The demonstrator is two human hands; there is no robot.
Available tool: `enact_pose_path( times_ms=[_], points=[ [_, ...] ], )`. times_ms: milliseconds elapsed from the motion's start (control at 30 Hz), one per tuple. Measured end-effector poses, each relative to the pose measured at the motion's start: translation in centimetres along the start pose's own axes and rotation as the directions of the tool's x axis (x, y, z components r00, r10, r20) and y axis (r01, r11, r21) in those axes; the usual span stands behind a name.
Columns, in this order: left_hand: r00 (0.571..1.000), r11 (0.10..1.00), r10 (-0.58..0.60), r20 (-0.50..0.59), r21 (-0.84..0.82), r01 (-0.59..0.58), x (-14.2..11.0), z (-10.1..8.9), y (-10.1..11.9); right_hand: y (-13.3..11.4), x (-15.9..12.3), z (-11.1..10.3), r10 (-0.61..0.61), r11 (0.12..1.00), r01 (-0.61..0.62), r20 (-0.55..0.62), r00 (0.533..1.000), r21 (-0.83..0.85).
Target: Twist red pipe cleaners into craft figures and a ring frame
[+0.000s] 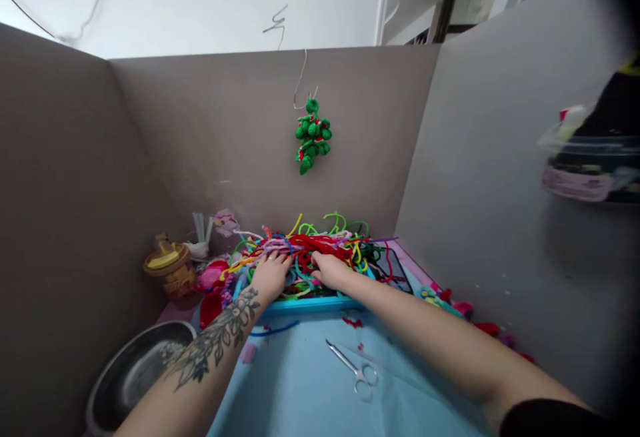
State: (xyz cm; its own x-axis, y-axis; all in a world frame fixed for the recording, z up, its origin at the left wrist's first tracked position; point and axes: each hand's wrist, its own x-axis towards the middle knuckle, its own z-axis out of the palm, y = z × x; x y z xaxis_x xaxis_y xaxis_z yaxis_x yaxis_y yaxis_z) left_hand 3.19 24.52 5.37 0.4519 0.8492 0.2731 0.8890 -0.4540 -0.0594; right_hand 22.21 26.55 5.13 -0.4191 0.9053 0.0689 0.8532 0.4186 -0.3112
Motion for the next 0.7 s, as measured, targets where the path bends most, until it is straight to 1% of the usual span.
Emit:
enact_pose_path(
  times_ms=[33, 100, 167, 267, 333, 400, 467, 533, 567, 600, 633, 667, 700],
  points=[
    [0.999, 0.999, -0.033, 0.032, -0.002, 0.033, 0.2, 0.1, -0.6, 0.5, 0.3, 0.2, 0.026, 0.999, -0.026, 0.008, 1.0, 0.023],
    [0.998, 0.999, -0.03, 0.053, -0.036, 0.032, -0.1, -0.1, -1.4, 1.3, 0.6, 0.2, 0.016, 0.999, -0.016, 0.003, 1.0, 0.051],
    [1.0, 0.996, 0.015, 0.002, -0.085, -0.015, -0.9, -0.5, -1.6, 1.7, 0.6, 0.0, -0.039, 0.997, 0.041, -0.028, 0.999, 0.061],
    [0.99, 0.991, 0.027, -0.142, -0.126, -0.045, -2.5, -1.4, -0.7, 1.6, 0.2, -0.5, -0.08, 0.989, 0.092, -0.101, 0.992, 0.119],
    [0.977, 0.989, 0.042, -0.211, -0.13, -0.071, -3.4, -1.6, 0.3, 1.0, -0.2, -0.7, -0.09, 0.975, 0.121, -0.167, 0.982, 0.187],
    [0.968, 0.984, 0.104, -0.227, -0.12, -0.134, -3.8, -1.5, 1.3, 0.0, -0.8, -0.7, -0.14, 0.958, 0.186, -0.21, 0.968, 0.22],
    [0.964, 0.973, 0.167, -0.206, -0.122, -0.195, -3.9, -1.2, 2.1, -0.9, -1.7, -0.8, -0.232, 0.939, 0.278, -0.223, 0.947, 0.201],
    [0.968, 0.967, 0.183, -0.169, -0.145, -0.208, -3.8, -0.8, 2.5, -1.1, -3.0, -1.7, -0.286, 0.923, 0.341, -0.274, 0.918, 0.18],
    [0.974, 0.967, 0.175, -0.146, -0.163, -0.198, -3.7, -0.6, 2.5, -0.8, -3.8, -2.5, -0.268, 0.922, 0.34, -0.331, 0.905, 0.184],
    [0.98, 0.967, 0.159, -0.119, -0.184, -0.179, -3.6, -0.4, 2.4, -0.1, -4.6, -3.7, -0.223, 0.927, 0.319, -0.392, 0.892, 0.198],
    [0.986, 0.966, 0.14, -0.09, -0.205, -0.156, -3.6, -0.2, 2.2, 1.0, -5.4, -5.1, -0.126, 0.938, 0.258, -0.469, 0.874, 0.23],
    [0.991, 0.965, 0.123, -0.06, -0.227, -0.134, -3.5, 0.0, 2.0, 2.3, -6.2, -6.6, 0.0, 0.947, 0.172, -0.535, 0.845, 0.272],
    [0.994, 0.962, 0.105, -0.033, -0.25, -0.11, -3.5, 0.1, 1.7, 3.8, -7.0, -8.0, 0.125, 0.95, 0.067, -0.566, 0.815, 0.305]
  ],
)
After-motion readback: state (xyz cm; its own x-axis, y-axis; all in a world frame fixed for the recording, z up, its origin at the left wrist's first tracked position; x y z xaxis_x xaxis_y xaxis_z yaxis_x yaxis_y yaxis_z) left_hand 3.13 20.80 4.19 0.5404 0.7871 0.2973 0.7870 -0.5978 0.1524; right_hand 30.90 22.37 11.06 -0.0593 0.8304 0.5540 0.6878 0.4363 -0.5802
